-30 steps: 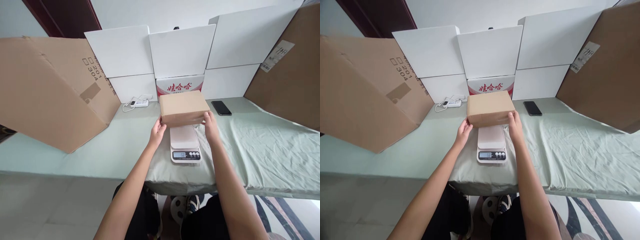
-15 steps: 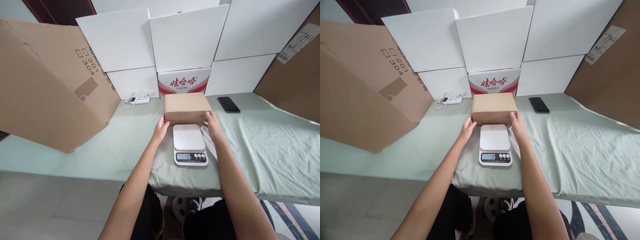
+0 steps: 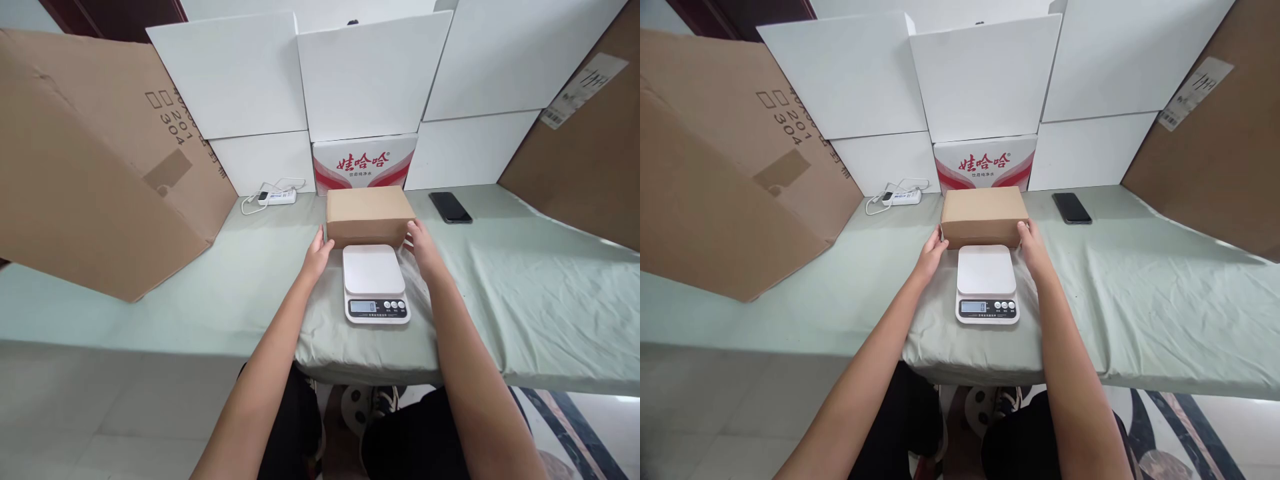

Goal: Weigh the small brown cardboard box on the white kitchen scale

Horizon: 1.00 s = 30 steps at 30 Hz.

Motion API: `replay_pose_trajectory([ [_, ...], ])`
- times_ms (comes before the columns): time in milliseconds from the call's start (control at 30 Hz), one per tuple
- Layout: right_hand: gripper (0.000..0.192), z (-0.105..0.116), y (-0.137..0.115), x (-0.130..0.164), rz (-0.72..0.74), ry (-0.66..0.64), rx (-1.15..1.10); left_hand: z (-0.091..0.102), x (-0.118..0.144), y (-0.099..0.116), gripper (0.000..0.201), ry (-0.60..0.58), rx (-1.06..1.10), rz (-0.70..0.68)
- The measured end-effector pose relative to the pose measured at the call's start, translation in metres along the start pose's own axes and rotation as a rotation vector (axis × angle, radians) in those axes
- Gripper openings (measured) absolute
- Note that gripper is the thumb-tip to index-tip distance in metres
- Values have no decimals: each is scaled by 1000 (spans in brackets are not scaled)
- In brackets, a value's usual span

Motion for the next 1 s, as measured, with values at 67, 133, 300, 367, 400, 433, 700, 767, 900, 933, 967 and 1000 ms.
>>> replay_pose_trajectory([
  [67, 70, -1, -3, 1, 4, -15, 0, 1, 1, 1, 91, 0, 2, -2],
  [133, 69, -3, -5, 2, 7, -32, 6, -3, 4, 4, 85, -33, -12, -29],
  [300, 60, -4, -10, 1, 105, -26, 51, -10, 11, 10, 74, -78, -19, -64],
  [367, 60, -6, -13, 1, 155, -35, 56, -10, 10, 11, 74, -67, -13, -64],
  [400, 60, -7, -17, 2, 181, -39, 58, -9, 11, 13, 74, -63, -9, -74],
  [433, 60, -7, -22, 2, 210, -39, 65, -8, 12, 17, 75, -58, -4, -97],
  [700, 68, 7, -103, 39, 412, 0, 135, -2, 64, 52, 76, -34, 27, -314],
  [767, 68, 13, -116, 54, 412, 2, 127, 1, 83, 49, 78, -20, 44, -305],
  [900, 67, 25, -114, 83, 362, 48, 117, 1, 120, 30, 79, -13, 36, -275],
  [933, 67, 28, -109, 90, 340, 72, 122, 0, 127, 23, 78, -11, 27, -264],
  [967, 68, 31, -103, 96, 321, 97, 132, -1, 134, 15, 78, -9, 20, -244],
  [1000, 69, 33, -97, 102, 303, 113, 147, -3, 139, 7, 77, -7, 16, -221],
])
Point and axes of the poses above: each hand's wrist, its own x-axis away from the middle knuckle, its own z-axis out of the back of the hand, y = z × x, the point moved 8 cm from there along -x, towards the middle knuckle, and after that the axes turned 15 degrees about z, right-handed, at the moved point
